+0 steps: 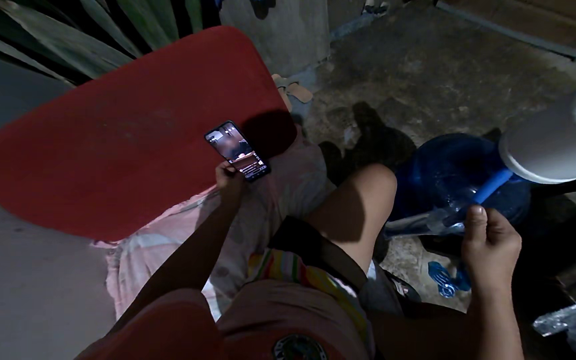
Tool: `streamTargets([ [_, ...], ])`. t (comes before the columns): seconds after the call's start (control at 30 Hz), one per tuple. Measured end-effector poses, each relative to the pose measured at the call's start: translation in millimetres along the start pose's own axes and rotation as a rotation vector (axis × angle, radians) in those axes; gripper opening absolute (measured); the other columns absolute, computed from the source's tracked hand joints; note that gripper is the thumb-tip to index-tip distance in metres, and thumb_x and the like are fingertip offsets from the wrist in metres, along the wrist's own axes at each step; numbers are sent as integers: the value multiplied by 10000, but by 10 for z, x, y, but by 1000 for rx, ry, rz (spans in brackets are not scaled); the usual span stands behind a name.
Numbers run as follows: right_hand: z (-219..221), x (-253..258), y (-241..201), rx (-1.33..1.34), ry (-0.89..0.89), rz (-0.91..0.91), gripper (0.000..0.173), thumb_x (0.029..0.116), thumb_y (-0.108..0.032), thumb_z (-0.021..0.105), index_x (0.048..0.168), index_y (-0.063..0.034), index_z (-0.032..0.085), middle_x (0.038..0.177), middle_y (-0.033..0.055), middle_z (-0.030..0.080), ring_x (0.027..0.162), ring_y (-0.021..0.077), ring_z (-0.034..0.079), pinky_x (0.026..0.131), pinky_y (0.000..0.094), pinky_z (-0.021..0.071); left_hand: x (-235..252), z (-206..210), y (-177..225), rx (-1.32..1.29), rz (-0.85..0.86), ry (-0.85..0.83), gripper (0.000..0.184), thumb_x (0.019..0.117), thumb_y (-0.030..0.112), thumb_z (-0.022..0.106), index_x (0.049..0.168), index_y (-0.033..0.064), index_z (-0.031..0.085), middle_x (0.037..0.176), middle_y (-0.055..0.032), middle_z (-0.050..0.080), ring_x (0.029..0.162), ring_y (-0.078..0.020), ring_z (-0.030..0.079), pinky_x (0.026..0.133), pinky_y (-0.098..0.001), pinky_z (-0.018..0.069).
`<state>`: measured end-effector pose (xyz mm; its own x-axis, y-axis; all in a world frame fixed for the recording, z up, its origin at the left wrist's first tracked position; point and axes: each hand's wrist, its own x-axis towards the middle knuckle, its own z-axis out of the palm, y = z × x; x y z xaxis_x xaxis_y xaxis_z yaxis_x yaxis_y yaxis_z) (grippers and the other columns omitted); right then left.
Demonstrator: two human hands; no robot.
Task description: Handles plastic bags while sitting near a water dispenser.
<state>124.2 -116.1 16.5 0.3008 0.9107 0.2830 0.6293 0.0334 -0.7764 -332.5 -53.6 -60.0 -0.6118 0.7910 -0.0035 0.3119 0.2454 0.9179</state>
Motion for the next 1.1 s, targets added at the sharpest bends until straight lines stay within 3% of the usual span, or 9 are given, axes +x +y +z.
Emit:
streamTargets([
  [0.2, -7, -2, -9, 7, -9, 11, 392, 1076, -191, 450, 804, 71, 557, 658, -43, 424, 589, -109, 394, 579, 82, 337, 52, -102, -40, 26, 20, 5, 343, 1010, 40, 506, 1326, -93, 483, 1080, -122, 578, 910, -76, 562, 847, -266, 500],
  [0.33, -7, 1, 0, -3, -9, 9, 398, 1075, -197, 451, 794, 67, 552, 660, -35, 430, 594, -101, 402, 582, 90, 340, 148, -146, -128, -35, 2, 34, 340, 1039, 130, 535, 1300, -89, 540, 1162, -148, 610, 961, -84, 594, 899, -286, 513],
  [0.53, 0, -1, 10, 10, -11, 4, 391, 1075, -187, 451, 803, 77, 553, 663, -44, 425, 596, -117, 395, 582, 78, 336, 156, -116, -134, -98, 52, 13, 312, 1042, 129, 551, 1267, -81, 599, 1151, -121, 665, 966, -52, 629, 913, -272, 525],
  [0.67, 3, -4, 1, 26, -6, 17, 382, 1074, -180, 452, 795, 63, 545, 660, -61, 413, 590, -126, 387, 578, 69, 333, 100, -41, -27, -119, 23, -16, 320, 1076, 130, 474, 1288, -91, 568, 1129, -125, 647, 906, -49, 641, 862, -273, 555],
  [0.8, 9, -5, 4, 29, -2, 20, 376, 1072, -184, 455, 790, 48, 543, 656, -73, 408, 586, -136, 385, 575, 61, 333, 12, -4, -9, -86, 41, -22, 367, 1052, 89, 478, 1371, -91, 462, 1158, -123, 597, 956, -54, 598, 882, -255, 516],
  [0.87, 6, -6, 8, 32, -3, 14, 379, 1070, -182, 458, 792, 58, 550, 657, -63, 413, 588, -131, 388, 578, 64, 335, -58, 46, -59, 15, 71, -44, 500, 985, 33, 571, 1421, -103, 367, 1210, -184, 572, 1045, -134, 593, 932, -294, 506],
  [0.93, 4, -6, 12, 40, -5, 11, 375, 1069, -178, 459, 801, 66, 558, 659, -60, 424, 593, -129, 395, 582, 66, 340, -150, 131, -60, 205, 69, -52, 682, 923, 62, 699, 1471, -110, 331, 1325, -294, 571, 1205, -313, 604, 1045, -435, 485],
  [1.0, 2, -6, 8, 33, -9, 12, 378, 1070, -180, 458, 821, 83, 568, 667, -49, 438, 600, -120, 401, 587, 75, 345, -242, 208, -8, 361, 43, -81, 764, 904, 115, 748, 1492, -111, 316, 1391, -336, 514, 1292, -420, 535, 1099, -539, 418],
  [1.1, -7, -10, 13, 2, -13, 17, 394, 1071, -198, 461, 813, 81, 564, 661, -37, 436, 595, -101, 400, 582, 91, 341, -242, 278, -70, 500, -2, -86, 793, 900, 215, 763, 1492, -102, 341, 1429, -359, 467, 1331, -481, 482, 1098, -605, 394],
])
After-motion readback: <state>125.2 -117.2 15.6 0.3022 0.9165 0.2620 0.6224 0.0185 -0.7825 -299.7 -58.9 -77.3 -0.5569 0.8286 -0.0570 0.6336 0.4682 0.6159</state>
